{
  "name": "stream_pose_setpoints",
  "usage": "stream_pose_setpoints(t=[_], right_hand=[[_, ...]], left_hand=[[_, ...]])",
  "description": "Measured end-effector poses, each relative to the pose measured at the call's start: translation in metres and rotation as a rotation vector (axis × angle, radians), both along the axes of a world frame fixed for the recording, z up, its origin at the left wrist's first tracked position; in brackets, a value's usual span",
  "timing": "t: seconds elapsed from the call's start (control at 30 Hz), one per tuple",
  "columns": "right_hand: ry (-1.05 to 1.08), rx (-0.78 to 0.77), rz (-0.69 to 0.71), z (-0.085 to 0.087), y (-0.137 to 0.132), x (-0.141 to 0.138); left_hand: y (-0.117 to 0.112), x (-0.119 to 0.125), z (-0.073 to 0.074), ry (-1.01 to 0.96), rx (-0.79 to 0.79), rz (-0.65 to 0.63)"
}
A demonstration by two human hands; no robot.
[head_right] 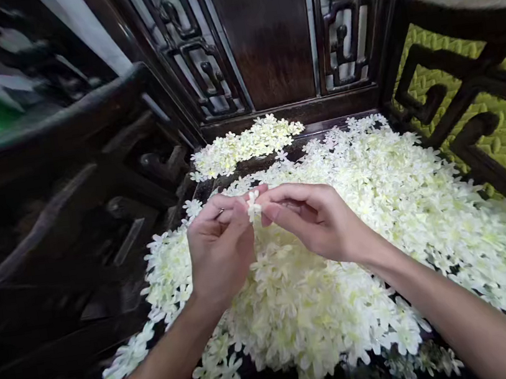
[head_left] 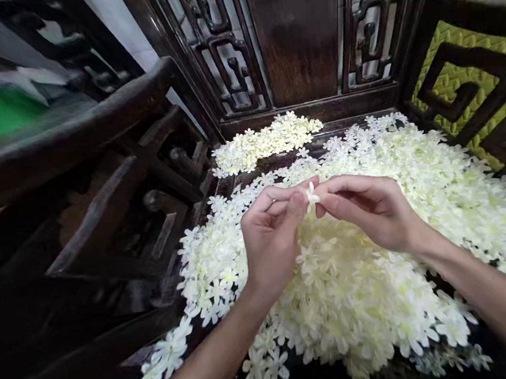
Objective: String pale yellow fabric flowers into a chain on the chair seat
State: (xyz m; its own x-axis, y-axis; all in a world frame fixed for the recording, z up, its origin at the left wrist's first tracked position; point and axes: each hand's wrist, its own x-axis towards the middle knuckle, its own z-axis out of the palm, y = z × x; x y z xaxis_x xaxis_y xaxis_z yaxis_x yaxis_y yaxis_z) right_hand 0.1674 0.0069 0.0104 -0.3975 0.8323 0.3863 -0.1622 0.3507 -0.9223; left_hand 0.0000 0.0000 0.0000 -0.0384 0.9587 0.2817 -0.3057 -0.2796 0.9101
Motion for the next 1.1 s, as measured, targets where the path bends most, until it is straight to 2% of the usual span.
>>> stream_pose_setpoints(t=[0.5, 1.1], right_hand=[[0.008, 0.05, -0.099, -0.0017, -0.0003, -0.002], [0.016, 0.046, -0.101, -0.0029, -0.0015, -0.0025]], left_hand=[[-0.0023, 0.0009, -0.0013, -0.022, 0.009, -0.018], [-0.0019, 0.002, -0.0009, 0.018, 0.05, 0.036]])
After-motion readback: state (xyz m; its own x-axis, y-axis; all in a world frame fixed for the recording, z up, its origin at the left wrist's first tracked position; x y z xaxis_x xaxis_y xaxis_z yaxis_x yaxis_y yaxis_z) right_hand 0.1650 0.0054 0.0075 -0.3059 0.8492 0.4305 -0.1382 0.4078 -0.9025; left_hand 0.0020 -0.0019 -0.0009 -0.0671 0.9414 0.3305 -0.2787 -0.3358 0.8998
